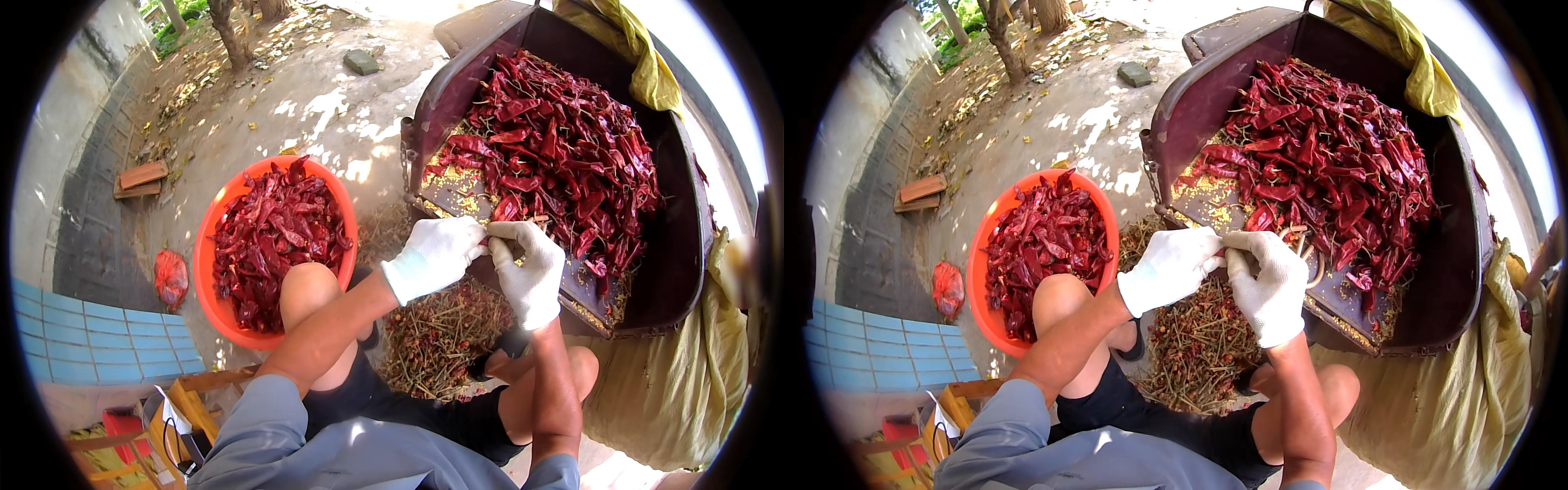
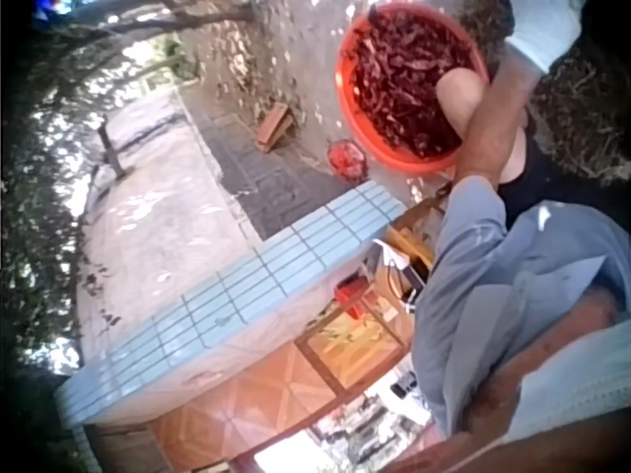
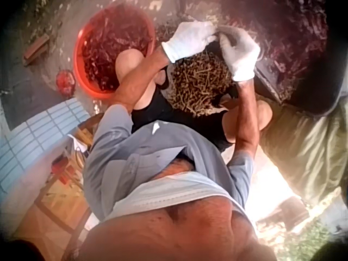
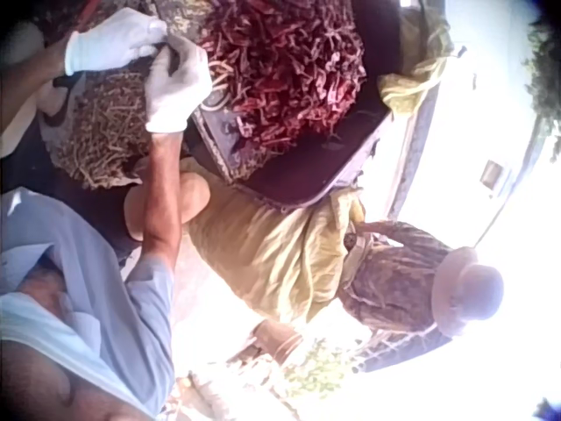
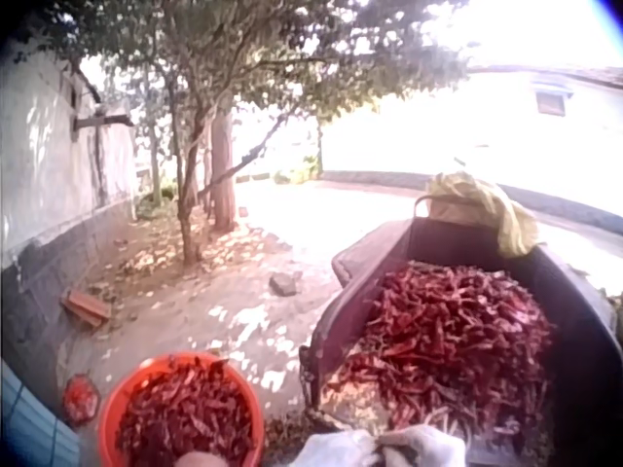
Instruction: The person removes stems from dried red peppers by hand and with a knife, placing the processed peppers into a red basin.
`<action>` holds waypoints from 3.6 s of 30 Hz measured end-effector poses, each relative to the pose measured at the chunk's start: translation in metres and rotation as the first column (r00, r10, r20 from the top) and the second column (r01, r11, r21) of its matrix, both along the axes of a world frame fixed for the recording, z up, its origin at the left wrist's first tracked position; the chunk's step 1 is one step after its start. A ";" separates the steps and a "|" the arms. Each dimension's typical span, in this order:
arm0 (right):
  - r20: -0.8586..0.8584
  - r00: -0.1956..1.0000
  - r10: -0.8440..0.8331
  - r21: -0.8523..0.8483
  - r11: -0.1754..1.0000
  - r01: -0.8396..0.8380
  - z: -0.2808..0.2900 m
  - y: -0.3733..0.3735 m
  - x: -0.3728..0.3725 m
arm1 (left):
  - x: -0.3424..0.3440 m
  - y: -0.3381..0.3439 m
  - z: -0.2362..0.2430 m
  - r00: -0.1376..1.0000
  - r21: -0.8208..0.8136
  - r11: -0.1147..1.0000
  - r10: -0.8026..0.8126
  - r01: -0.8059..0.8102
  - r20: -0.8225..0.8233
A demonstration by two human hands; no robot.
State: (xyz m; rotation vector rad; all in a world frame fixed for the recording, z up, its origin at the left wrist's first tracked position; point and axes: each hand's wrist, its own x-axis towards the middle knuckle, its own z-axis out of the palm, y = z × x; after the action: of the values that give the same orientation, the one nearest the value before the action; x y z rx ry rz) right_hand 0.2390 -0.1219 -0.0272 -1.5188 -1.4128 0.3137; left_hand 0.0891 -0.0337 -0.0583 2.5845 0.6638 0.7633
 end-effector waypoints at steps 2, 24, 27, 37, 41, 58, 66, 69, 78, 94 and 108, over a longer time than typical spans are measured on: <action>-0.296 0.954 -0.040 -0.131 0.991 0.001 0.003 -0.001 -0.004 | -0.001 -0.001 0.002 0.999 0.002 1.000 -0.004 0.004 0.053; -0.666 0.712 0.223 -0.188 0.874 -0.449 0.006 -0.015 0.011 | -0.027 -0.004 0.011 0.863 -0.870 -0.068 -0.109 0.489 0.494; -0.320 0.918 0.233 -0.179 0.937 -0.300 0.001 -0.019 0.006 | -0.028 -0.003 -0.002 0.877 -0.887 -0.061 -0.132 0.458 0.462; 0.263 0.964 -0.037 0.080 0.997 0.016 -0.012 -0.018 0.008 | -0.008 -0.008 0.001 0.987 -0.435 0.890 -0.162 0.137 -0.020; 0.272 0.962 0.005 0.007 1.000 -0.007 -0.013 -0.019 0.008 | -0.005 -0.014 -0.001 0.987 -0.359 0.923 -0.159 0.139 -0.027; -0.988 0.109 -0.113 -0.135 0.966 -0.219 -0.022 0.003 0.014 | 0.005 -0.018 0.002 0.944 -0.291 0.957 0.087 0.010 0.318; -0.772 0.632 -0.075 -0.149 0.987 -0.065 -0.016 0.014 0.058 | -0.011 0.006 0.017 0.890 -0.611 0.791 0.251 0.038 0.380; -0.521 0.840 -0.152 -0.198 0.979 0.055 -0.011 0.012 0.068 | -0.016 0.007 0.030 0.898 -0.576 0.817 0.249 0.006 0.363; 0.808 0.379 -0.451 0.228 0.833 0.504 0.035 0.088 0.209 | -0.018 0.007 0.017 0.920 -0.516 0.855 0.237 -0.045 0.312; 0.850 0.454 -0.266 -0.244 0.566 0.788 0.073 0.096 0.220 | -0.019 -0.001 0.028 0.956 -0.398 0.917 0.150 -0.039 0.251; -0.796 0.380 -0.471 -0.472 0.876 0.098 0.085 0.066 0.217 | -0.027 -0.002 0.032 0.938 -0.356 0.934 0.159 -0.041 0.309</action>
State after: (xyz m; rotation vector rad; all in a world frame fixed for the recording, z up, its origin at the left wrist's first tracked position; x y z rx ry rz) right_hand 0.4563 -0.0560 0.0581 -1.4484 -0.1776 1.0382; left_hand 0.0617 -0.0355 -0.0265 2.0538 0.7509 0.9910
